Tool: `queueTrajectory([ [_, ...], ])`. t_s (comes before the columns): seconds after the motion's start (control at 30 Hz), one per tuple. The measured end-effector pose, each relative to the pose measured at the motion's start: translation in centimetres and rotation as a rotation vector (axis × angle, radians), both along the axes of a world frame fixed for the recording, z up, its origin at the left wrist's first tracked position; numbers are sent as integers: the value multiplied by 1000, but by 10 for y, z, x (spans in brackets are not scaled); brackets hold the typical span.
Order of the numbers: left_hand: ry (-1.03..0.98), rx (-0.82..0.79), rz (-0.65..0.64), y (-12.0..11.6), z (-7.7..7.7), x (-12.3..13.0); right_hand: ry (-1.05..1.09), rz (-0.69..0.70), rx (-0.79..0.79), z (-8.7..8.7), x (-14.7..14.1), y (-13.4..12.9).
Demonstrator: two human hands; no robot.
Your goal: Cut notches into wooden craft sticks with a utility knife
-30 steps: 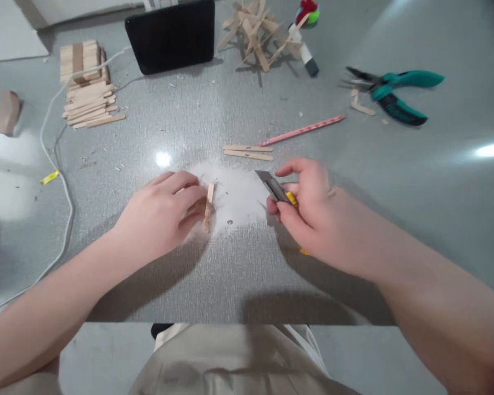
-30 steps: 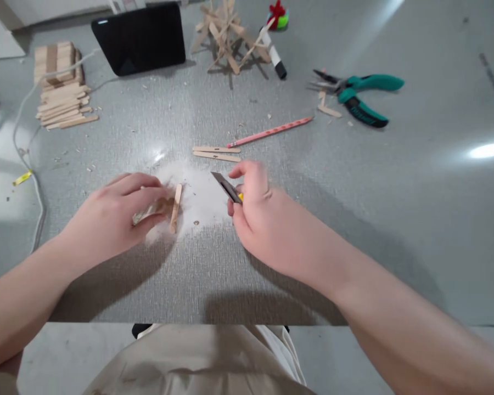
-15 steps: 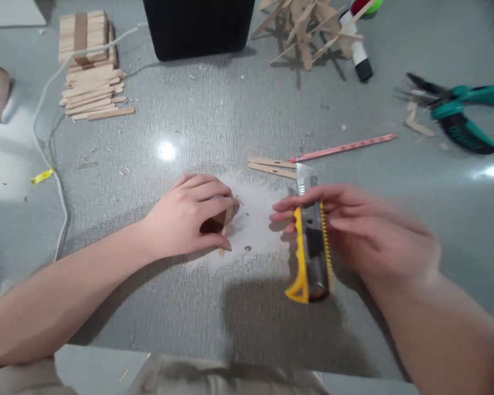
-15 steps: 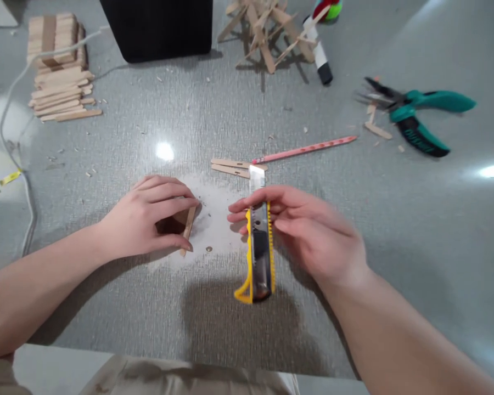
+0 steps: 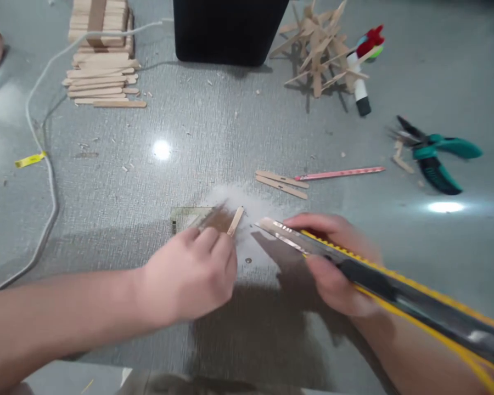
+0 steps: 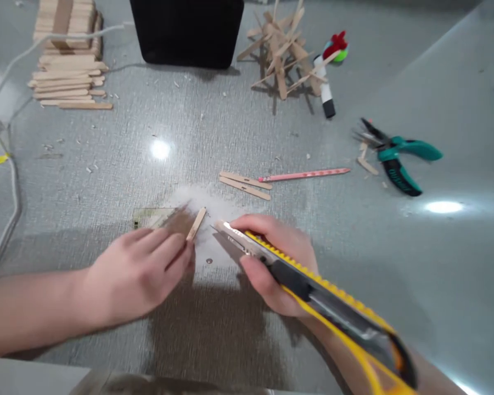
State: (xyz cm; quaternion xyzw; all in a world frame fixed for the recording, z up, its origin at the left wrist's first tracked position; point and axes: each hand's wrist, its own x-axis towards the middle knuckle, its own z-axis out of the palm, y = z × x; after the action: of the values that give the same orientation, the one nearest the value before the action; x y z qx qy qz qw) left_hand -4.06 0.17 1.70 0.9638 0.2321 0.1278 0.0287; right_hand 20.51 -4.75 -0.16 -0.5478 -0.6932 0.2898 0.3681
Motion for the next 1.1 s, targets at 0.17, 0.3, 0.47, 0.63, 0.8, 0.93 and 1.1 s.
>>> queueTrajectory([
  [0.17,-3,50,-29,-18,-2,3,-193,178,105,12,-19,17],
  [0.3,-60,71,-11,-9,-6,2,-230,218,175,13,-23,20],
  [0.47,-104,36,14,-8,-7,6,-196,245,218,13,-19,21],
  [0.63,-143,-30,31,-9,-8,9,-144,260,207,10,-21,19],
  [0.8,-158,-72,37,-8,-7,8,-200,207,234,6,-22,11],
  [0.93,-169,-111,48,-10,-8,9,-210,222,234,7,-22,9],
  [1.1,-151,-262,43,7,-6,6,-182,243,230,8,-20,13],
])
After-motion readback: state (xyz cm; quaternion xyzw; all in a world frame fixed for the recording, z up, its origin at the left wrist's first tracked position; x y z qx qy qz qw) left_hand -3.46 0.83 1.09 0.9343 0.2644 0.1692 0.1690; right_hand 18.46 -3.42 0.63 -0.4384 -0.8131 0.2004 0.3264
